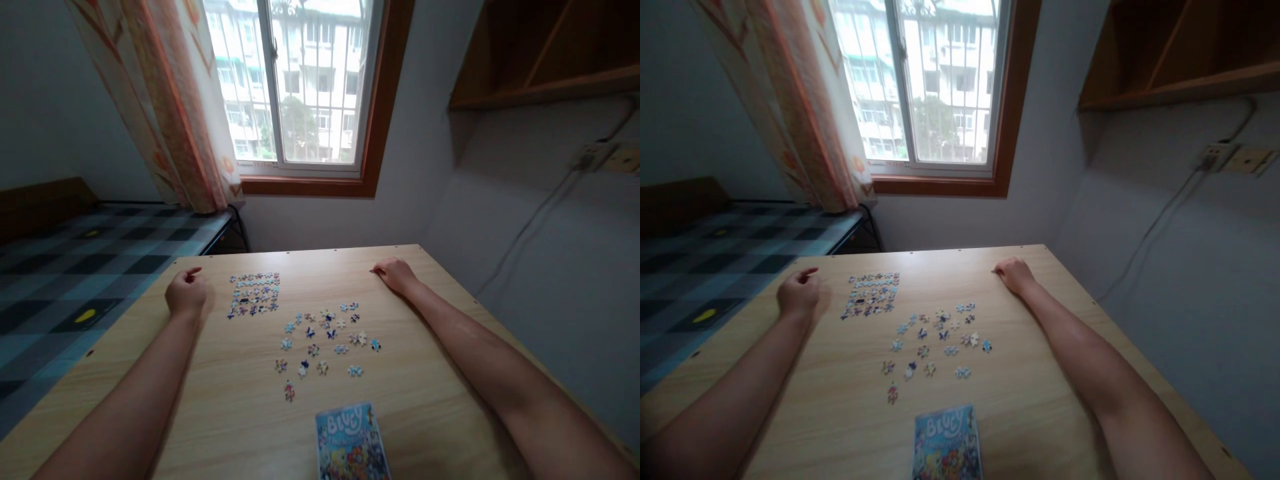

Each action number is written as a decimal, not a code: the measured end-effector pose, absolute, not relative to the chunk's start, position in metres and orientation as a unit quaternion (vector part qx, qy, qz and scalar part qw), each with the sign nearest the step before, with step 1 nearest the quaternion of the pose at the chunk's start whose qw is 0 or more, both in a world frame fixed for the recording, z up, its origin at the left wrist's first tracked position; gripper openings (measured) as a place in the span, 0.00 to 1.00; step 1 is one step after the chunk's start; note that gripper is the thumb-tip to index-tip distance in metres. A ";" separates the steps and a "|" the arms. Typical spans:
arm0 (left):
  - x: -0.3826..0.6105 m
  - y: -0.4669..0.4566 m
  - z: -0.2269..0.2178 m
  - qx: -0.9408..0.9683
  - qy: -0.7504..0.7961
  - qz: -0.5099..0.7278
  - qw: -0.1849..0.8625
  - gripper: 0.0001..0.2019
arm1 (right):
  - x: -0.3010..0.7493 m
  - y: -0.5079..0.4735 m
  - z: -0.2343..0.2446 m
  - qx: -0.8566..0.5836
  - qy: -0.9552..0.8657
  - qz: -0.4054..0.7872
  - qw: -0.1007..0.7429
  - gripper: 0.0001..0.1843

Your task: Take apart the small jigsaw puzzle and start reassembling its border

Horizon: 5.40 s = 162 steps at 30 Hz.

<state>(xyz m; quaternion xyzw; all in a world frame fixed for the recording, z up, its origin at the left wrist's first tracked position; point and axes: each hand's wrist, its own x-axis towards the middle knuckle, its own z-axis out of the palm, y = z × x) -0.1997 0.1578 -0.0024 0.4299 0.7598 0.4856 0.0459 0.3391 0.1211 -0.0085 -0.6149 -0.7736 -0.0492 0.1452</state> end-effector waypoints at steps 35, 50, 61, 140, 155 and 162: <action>-0.184 0.141 0.014 0.515 0.767 0.382 0.028 0.17 | 0.318 0.146 -0.030 -0.622 -0.765 -0.041 0.165 0.20; -0.179 0.137 0.019 0.509 0.774 0.375 0.035 0.18 | 0.286 0.101 0.027 -0.451 -0.855 0.235 0.100 0.11; -0.183 0.140 0.016 0.507 0.772 0.382 0.033 0.19 | 0.322 0.120 0.010 -0.488 -0.855 0.149 0.098 0.10; -0.183 0.141 0.016 0.499 0.773 0.390 0.040 0.18 | 0.363 0.149 -0.035 -0.634 -0.745 -0.070 0.197 0.17; -0.184 0.142 0.013 0.503 0.770 0.389 0.046 0.19 | 0.340 0.141 -0.034 -0.698 -0.692 -0.062 0.172 0.19; -0.182 0.138 0.014 0.510 0.765 0.391 0.049 0.19 | 0.308 0.119 -0.008 -0.570 -0.777 -0.026 0.265 0.17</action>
